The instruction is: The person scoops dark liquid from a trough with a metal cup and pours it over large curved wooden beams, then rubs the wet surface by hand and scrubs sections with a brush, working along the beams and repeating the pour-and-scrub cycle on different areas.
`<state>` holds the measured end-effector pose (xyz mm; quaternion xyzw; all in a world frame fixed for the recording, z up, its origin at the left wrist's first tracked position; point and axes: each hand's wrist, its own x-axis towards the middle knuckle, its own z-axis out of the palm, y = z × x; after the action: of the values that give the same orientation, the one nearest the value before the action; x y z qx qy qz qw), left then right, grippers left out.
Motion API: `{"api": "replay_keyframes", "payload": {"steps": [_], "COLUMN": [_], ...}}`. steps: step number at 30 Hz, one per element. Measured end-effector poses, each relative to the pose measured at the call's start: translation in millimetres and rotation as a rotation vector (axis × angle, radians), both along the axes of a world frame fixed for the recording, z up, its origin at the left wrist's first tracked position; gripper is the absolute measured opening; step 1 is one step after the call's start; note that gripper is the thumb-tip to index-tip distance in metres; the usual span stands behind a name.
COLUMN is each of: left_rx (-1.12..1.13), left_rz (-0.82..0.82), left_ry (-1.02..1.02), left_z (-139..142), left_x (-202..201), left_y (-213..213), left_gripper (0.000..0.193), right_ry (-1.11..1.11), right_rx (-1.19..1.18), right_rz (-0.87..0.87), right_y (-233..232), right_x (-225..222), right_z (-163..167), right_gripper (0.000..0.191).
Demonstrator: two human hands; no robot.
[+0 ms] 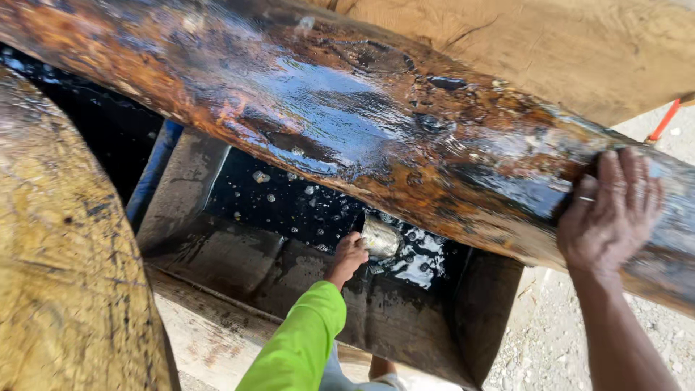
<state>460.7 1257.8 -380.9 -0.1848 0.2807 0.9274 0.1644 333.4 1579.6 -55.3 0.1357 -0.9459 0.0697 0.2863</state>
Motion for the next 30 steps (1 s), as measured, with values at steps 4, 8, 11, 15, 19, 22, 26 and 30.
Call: {"api": "replay_keyframes", "payload": {"steps": [4,8,11,15,19,22,26,30], "left_rx": [-0.404,-0.631,-0.888,-1.864,-1.763,-1.791,-1.828,-1.826], "left_rz": [-0.036,-0.127,-0.342,-0.958,-0.673,-0.707,-0.749,-0.746], "left_ry": [-0.099,-0.129,-0.213,0.427,0.373,0.336,0.305,0.126], "left_z": [-43,-72,-86,-96,-99,-98,-84,-49], "left_x": [-36,-67,-91,-118,-124,-128,-137,-120], "left_y": [3,-2,-15,-31,-45,-55,-74,-89], "left_gripper": [0.022,0.011,0.008,0.016,0.055,0.057,0.048,0.033], "right_ry": [-0.082,-0.194,-0.166,-0.167,-0.209,-0.291,-0.236,-0.137], "right_rx": [-0.085,-0.269,-0.26,-0.288,-0.396,-0.59,-0.422,-0.203], "right_rz": [-0.006,-0.011,0.055,0.062,0.106,0.128,0.067,-0.007], "right_y": [-11,-14,-6,8,20,21,13,-5], "right_x": [-7,-13,-13,-11,-13,-16,-13,-12], "right_z": [-11,-28,-42,-56,-66,-73,-59,-30], "right_gripper": [0.041,0.051,0.043,0.039,0.039,0.036,0.039,0.04]}}
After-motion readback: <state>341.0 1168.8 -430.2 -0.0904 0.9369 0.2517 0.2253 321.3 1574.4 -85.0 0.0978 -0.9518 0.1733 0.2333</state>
